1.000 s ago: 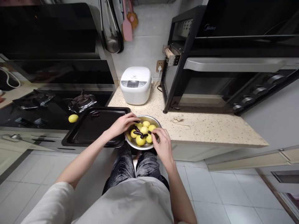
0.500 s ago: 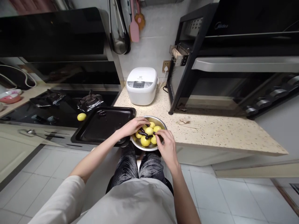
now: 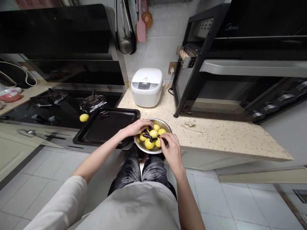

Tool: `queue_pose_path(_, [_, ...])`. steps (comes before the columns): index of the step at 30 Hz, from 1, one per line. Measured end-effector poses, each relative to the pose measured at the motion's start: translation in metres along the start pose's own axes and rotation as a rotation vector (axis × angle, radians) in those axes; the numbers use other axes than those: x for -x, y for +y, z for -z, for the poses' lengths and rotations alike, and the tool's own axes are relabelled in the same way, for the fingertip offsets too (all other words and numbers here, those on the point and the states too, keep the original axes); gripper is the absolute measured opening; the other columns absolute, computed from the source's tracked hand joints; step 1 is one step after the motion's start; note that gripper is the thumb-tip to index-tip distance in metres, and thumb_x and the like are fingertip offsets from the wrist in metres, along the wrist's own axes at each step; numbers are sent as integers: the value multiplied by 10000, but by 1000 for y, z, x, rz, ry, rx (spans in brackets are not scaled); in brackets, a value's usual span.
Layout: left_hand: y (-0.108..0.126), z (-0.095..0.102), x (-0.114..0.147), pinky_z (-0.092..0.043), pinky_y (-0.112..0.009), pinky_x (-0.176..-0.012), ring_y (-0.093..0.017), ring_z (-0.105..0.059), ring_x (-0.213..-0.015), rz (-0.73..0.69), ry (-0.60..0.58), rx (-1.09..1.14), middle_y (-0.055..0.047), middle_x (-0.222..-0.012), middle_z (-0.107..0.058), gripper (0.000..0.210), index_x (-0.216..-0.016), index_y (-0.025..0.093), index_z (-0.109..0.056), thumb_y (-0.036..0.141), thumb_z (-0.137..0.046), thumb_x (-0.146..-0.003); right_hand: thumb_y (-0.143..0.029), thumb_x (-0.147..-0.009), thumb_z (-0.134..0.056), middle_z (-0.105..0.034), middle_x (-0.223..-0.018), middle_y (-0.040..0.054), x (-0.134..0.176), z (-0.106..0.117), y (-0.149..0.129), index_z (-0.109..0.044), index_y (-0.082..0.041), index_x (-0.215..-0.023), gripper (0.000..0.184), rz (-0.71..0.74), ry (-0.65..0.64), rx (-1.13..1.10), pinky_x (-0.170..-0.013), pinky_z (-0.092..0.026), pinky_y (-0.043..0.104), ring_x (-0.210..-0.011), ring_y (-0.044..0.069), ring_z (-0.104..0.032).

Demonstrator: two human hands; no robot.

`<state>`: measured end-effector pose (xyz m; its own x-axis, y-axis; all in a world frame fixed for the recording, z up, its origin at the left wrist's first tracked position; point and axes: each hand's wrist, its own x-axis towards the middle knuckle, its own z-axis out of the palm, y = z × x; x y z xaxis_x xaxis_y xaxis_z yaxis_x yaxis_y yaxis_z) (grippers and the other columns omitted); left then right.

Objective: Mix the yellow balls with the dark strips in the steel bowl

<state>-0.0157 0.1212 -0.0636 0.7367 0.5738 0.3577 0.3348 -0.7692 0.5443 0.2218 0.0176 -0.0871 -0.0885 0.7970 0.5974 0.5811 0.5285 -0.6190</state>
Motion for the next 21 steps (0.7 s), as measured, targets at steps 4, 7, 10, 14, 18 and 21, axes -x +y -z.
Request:
queue_pose_path(4, [1, -1, 3, -565, -398, -1027, -226, -709, -1150, 18, 46, 37, -126, -1218, -746, 371, -1198, 165, -705, 11, -473, -954, -256, -990, -582, -748, -1038, 80, -1, 1, 2, -706, -247, -983, 124, 26, -7, 11, -919, -543, 448, -1015, 264, -677])
queue_pose_path(7, [5, 2, 7, -537, -404, -1094, -225, -690, -1238, 27, 54, 84, -127, -1278, -740, 398, -1248, 182, -701, 25, -463, -971, -265, -989, -583, -748, -1038, 77, -1, 1, 7, -706, -252, -987, 124, 51, 6, 19, -919, -542, 456, -1008, 266, -682])
queue_pose_path(10, [5, 9, 17, -527, -395, -1111, -221, -683, -1256, 43, 63, 99, -136, -1307, -731, 394, -1279, 182, -695, 58, -447, -999, -303, -990, -602, -753, -1036, 75, -1, -2, 13, -712, -258, -992, 118, 80, 6, 26, -913, -542, 463, -996, 273, -687])
queue_pose_path(14, [-10, 36, 49, -522, -396, -1108, -218, -679, -1234, 163, 183, -52, -122, -1286, -730, 390, -1265, 181, -692, 46, -461, -982, -322, -998, -614, -758, -1021, 75, -1, -4, 17, -713, -258, -989, 119, 123, 20, 31, -892, -547, 453, -986, 272, -691])
queue_pose_path(18, [-35, 81, 99, -509, -398, -1108, -240, -649, -1251, 541, 325, -429, -122, -1322, -689, 425, -1236, 175, -692, -4, -477, -915, -310, -999, -614, -757, -1013, 77, -1, -3, 14, -714, -250, -990, 117, 123, 30, 29, -888, -547, 448, -975, 266, -690])
queue_pose_path(21, [-48, 109, 133, -532, -397, -1040, -266, -656, -1194, 851, 250, -652, -131, -1289, -680, 412, -1159, 175, -710, -23, -504, -863, -307, -997, -608, -757, -1023, 78, -1, -2, 11, -718, -254, -989, 122, 91, 32, 19, -898, -546, 457, -984, 270, -689])
